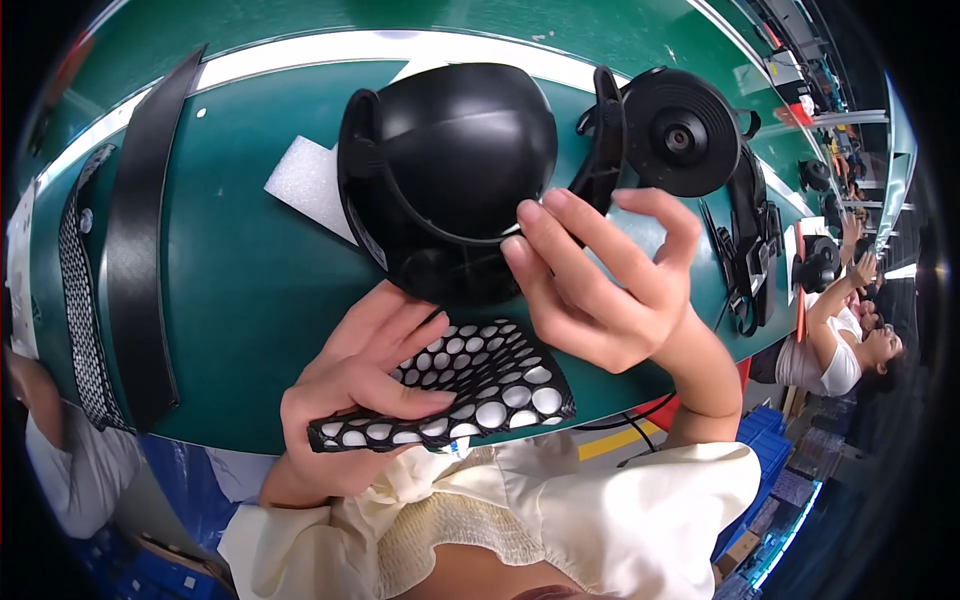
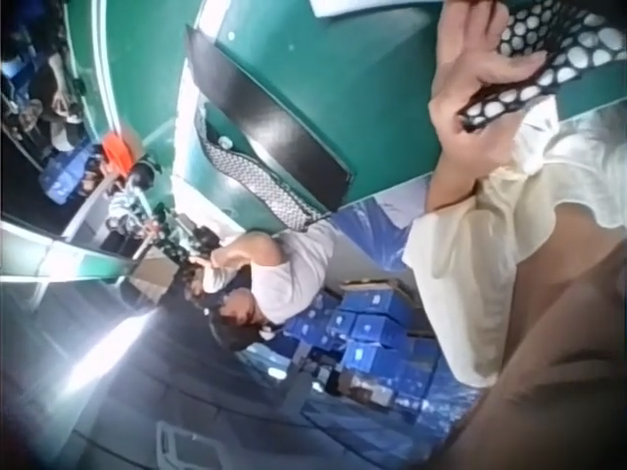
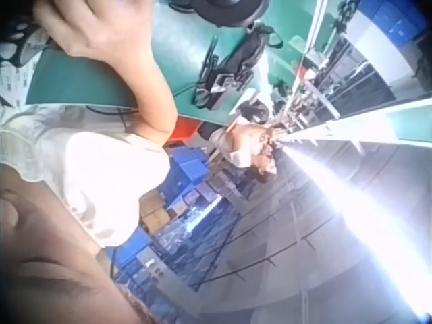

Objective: Assembling components of a light fixture on a production line, including applying mesh padding and housing parts.

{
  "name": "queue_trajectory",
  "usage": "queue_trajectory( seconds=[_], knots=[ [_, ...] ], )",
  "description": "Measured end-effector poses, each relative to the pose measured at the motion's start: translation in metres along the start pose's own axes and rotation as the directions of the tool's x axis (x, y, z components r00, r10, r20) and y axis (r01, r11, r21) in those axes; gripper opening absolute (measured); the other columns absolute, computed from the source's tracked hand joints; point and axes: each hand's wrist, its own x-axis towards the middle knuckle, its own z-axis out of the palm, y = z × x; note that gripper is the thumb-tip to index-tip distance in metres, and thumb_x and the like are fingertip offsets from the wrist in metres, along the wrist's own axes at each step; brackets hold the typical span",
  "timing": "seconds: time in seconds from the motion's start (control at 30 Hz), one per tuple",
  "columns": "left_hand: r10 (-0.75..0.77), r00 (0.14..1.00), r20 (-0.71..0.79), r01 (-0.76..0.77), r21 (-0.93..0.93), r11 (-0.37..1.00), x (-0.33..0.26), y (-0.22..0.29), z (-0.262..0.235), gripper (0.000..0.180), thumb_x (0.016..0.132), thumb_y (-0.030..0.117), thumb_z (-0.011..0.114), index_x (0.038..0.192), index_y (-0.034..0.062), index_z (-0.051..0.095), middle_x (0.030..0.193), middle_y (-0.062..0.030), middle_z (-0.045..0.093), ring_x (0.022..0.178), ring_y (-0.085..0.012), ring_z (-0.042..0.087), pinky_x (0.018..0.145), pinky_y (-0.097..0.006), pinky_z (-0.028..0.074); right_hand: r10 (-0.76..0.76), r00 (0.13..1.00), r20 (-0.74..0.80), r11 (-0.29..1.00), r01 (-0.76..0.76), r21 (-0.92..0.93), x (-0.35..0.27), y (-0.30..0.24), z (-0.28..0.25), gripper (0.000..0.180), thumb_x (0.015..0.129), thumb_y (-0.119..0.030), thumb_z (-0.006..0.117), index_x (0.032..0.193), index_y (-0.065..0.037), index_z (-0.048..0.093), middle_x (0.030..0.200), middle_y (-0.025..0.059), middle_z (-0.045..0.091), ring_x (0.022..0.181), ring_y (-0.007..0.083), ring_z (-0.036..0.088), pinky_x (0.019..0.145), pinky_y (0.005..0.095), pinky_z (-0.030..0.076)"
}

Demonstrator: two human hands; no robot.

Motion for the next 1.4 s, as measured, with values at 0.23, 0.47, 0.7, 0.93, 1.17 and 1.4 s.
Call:
queue_trajectory(
  seconds=[0.23,0.47,0.7,0.93,1.17,1.4],
  knots=[
    [-0.039,0.999,0.014,0.034,0.263,0.964,-0.001,0.008,0.001,0.024,0.076,-0.009,0.049,0.1,-0.0058,0.05,0.126,-0.0198,0.036,0.11,-0.0322,0.044,0.092,-0.039,0.035,0.093,0.929,0.357,0.899,-0.232,0.371,0.015,0.02,-0.028,0.023,0.067,-0.009,0.061,0.089,-0.004,0.061,0.101,0.0088,0.058,0.096,0.0216,0.055,0.077,0.0324,0.041],
    [-0.115,0.973,-0.199,0.167,0.271,0.948,-0.007,0.016,0.019,0.021,0.077,-0.006,0.056,0.097,-0.0022,0.053,0.09,-0.0091,0.059,0.077,-0.0081,0.056,0.068,-0.018,0.042,0.198,0.925,0.324,0.781,-0.349,0.518,0.041,-0.007,-0.056,0.026,0.057,-0.01,0.071,0.082,-0.005,0.064,0.078,0.0036,0.059,0.066,0.0178,0.052,0.058,0.0274,0.037],
    [0.155,0.984,-0.09,-0.065,0.627,0.777,-0.009,0.011,0.02,0.021,0.07,-0.006,0.062,0.09,-0.0019,0.057,0.071,-0.0104,0.063,0.059,-0.0105,0.061,0.051,-0.018,0.045,0.097,0.953,0.287,0.845,-0.232,0.482,0.049,-0.021,-0.051,0.037,0.049,-0.013,0.065,0.085,-0.003,0.064,0.074,0.0032,0.057,0.063,0.0144,0.049,0.053,0.0254,0.029],
    [0.227,0.971,-0.077,-0.114,0.685,0.72,-0.008,0.005,0.019,0.017,0.071,-0.003,0.064,0.087,-0.0016,0.059,0.065,-0.0092,0.062,0.054,-0.0113,0.061,0.048,-0.019,0.044,0.129,0.978,0.161,0.833,-0.195,0.518,0.034,-0.026,-0.041,0.037,0.046,-0.012,0.056,0.078,0.004,0.059,0.072,0.0075,0.051,0.059,0.0176,0.046,0.049,0.0268,0.028],
    [-0.159,0.977,-0.14,0.211,0.574,0.791,-0.003,0.003,0.018,0.014,0.073,0.004,0.065,0.085,-0.0012,0.059,0.061,-0.0068,0.062,0.052,-0.0095,0.06,0.048,-0.02,0.044,0.07,0.989,0.129,0.827,-0.13,0.547,0.008,-0.026,-0.036,0.038,0.05,-0.007,0.06,0.087,0.001,0.06,0.077,0.0052,0.055,0.064,0.017,0.047,0.054,0.0241,0.038],
    [-0.131,0.962,0.238,0.123,0.047,0.991,0.006,-0.008,0.007,0.024,0.067,-0.009,0.062,0.088,-0.0011,0.056,0.126,-0.0179,0.029,0.126,-0.0297,0.025,0.1,-0.04,0.027,0.543,0.729,0.416,0.218,-0.602,0.769,0.009,-0.004,-0.04,0.038,0.07,0.006,0.063,0.105,0.004,0.048,0.077,0.0058,0.06,0.066,0.0098,0.055,0.057,0.0198,0.038]
  ],
)
